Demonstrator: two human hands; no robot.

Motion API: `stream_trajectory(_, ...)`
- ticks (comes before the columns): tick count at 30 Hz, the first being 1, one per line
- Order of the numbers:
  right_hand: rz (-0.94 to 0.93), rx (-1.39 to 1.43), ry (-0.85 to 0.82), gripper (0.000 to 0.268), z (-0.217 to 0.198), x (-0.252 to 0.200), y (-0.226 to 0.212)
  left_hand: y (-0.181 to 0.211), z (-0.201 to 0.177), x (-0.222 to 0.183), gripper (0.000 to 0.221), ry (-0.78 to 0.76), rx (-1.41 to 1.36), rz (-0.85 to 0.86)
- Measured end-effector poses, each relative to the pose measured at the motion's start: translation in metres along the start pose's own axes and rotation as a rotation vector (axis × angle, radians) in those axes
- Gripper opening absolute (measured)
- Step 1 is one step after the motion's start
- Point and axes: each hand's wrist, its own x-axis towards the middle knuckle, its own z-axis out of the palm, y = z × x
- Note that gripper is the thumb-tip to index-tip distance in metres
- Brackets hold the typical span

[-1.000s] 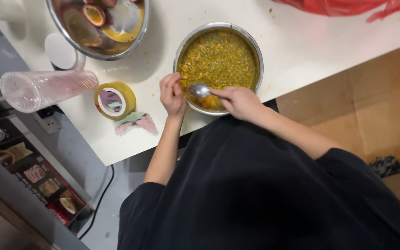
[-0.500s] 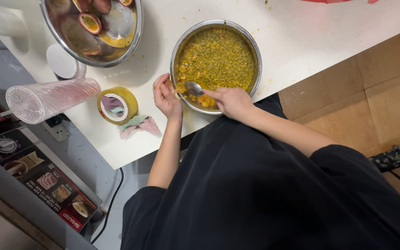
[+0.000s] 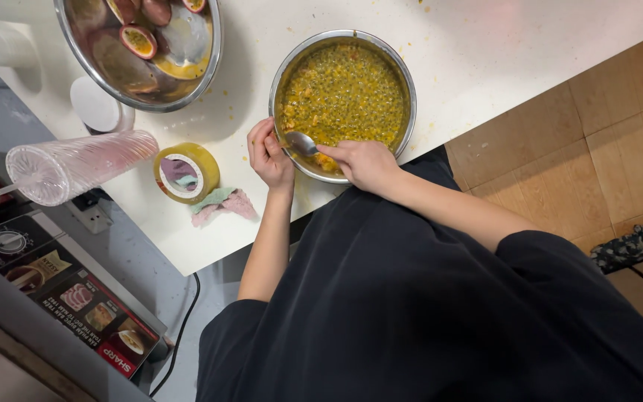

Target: Scoop passion fruit pulp out of halved passion fruits into a bowl using a spoon.

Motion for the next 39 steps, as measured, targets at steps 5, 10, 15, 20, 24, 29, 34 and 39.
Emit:
stream_trajectory(5, 0.012, 0.021, 0.019, 0.044, 0.006, -0.006, 0.005, 0.001, 0.0, -0.001, 0.036, 0.005, -0.029, -0.019)
stream_trajectory(10, -0.013, 0.162, 0.072, 0.043, 0.004, -0.006, -0.008, -0.002, 0.0, -0.002, 0.036, 0.01, -0.006, -0.007)
stream_trajectory(15, -0.011, 0.104, 0.006, 0.045, 0.014, -0.004, -0.006, -0.006, 0.001, -0.003, 0.035, 0.037, -0.038, -0.004)
stream_trajectory(20, -0.007, 0.118, 0.048, 0.041, 0.015, -0.008, 0.0, -0.005, 0.0, -0.001, 0.037, 0.044, -0.027, -0.011)
stream_trajectory(24, -0.02, 0.083, 0.035, 0.048, 0.015, -0.011, 0.004, -0.006, 0.003, -0.003, 0.039, 0.048, -0.041, -0.025)
stream_trajectory(29, 0.0, 0.072, 0.009, 0.049, 0.014, -0.008, 0.004, 0.0, 0.006, 0.005, 0.038, 0.038, -0.061, -0.019)
stream_trajectory(34, 0.045, 0.07, -0.042, 0.046, 0.008, -0.007, 0.003, 0.012, 0.0, 0.016, 0.038, 0.082, -0.091, -0.01)
stream_trajectory(39, 0.066, 0.182, 0.175, 0.035, -0.018, -0.015, 0.002, 0.015, -0.008, 0.03, 0.037, 0.154, -0.791, -0.55)
